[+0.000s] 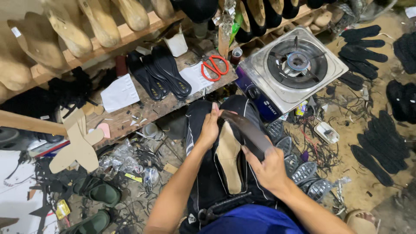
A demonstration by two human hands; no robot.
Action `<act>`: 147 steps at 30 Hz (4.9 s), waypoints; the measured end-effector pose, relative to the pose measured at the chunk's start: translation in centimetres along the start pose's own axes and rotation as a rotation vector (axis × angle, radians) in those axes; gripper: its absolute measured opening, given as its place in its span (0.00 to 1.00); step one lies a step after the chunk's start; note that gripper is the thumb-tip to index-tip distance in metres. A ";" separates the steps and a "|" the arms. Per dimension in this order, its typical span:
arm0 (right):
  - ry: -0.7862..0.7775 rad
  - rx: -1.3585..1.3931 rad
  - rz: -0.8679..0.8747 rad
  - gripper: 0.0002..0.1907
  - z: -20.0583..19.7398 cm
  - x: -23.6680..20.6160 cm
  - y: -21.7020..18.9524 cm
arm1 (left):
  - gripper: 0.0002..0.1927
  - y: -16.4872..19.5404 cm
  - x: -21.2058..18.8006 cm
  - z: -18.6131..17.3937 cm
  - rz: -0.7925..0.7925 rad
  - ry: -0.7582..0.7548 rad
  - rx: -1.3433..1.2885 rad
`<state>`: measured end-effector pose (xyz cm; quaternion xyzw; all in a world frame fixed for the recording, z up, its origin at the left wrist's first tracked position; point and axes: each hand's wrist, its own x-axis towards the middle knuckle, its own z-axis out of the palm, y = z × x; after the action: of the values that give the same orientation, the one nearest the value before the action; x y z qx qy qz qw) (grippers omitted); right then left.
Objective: The person sits on the floor with a shoe last between their legs and works a black fabric shoe upper over it, pressing and folding the material, hammering the edges with a hammer, and using pincers to grip and pull the upper taut. At the end they fit a black decorative bow strap across the toe of the shoe on the last.
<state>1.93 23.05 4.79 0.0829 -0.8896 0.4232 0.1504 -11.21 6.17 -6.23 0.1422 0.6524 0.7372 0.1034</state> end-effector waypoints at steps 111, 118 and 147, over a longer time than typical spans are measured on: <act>-0.055 0.053 -0.885 0.45 -3.9 3.3 -0.9 | 0.25 9.7 -10.8 2.8 -0.320 0.181 -0.738; -0.323 0.458 -0.159 0.40 -3.2 7.5 -1.0 | 0.44 11.8 -9.8 1.0 0.202 0.068 0.352; -0.382 -0.039 -0.542 0.17 -1.7 11.2 0.9 | 0.29 7.2 -4.7 -0.1 0.268 0.035 0.283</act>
<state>-8.49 24.69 8.92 0.3916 -0.8552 0.3276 0.0896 -6.63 3.55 0.58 0.2281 0.7264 0.6477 -0.0278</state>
